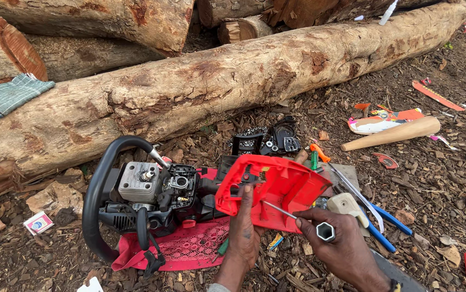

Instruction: The person is repairing a red plastic chainsaw part using a metal tool. They repeatedly scrape and clean the interior surfaces of the part while holding it in their hands.

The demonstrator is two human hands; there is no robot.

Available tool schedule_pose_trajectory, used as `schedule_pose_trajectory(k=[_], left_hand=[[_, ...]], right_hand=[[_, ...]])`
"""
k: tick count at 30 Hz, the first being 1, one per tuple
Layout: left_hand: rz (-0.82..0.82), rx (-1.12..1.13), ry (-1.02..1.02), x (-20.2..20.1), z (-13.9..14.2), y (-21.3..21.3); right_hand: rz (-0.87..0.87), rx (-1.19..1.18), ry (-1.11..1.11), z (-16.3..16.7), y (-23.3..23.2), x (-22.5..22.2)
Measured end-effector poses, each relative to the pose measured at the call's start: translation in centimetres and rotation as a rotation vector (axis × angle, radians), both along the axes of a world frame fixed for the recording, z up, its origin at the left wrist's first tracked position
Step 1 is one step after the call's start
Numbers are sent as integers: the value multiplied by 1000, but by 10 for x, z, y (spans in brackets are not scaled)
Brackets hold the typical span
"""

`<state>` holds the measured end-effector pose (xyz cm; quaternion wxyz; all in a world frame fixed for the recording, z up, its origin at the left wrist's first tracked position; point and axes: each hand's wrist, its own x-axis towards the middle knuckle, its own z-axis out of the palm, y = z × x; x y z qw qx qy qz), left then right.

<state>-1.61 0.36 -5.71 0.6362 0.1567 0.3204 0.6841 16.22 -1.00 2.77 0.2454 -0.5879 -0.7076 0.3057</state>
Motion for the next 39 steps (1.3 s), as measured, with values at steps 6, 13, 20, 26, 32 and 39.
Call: schedule_pose_trajectory(k=[6, 13, 20, 26, 32, 39], left_hand=[[-91, -21, 140, -2, -4, 1], [-125, -91, 173, -3, -2, 0], [-116, 10, -167, -7, 21, -12], [-219, -15, -233, -3, 37, -21], [-259, -44, -207, -3, 35, -21], [-233, -47, -159, -4, 35, -22]], right_hand=[[80, -26, -5, 18, 0, 4], [87, -68, -35, 22, -2, 5], [56, -1, 130, 3, -11, -5], [246, 304, 60, -10, -17, -10], [304, 389, 60, -9, -15, -8], [151, 62, 47, -1, -10, -8]])
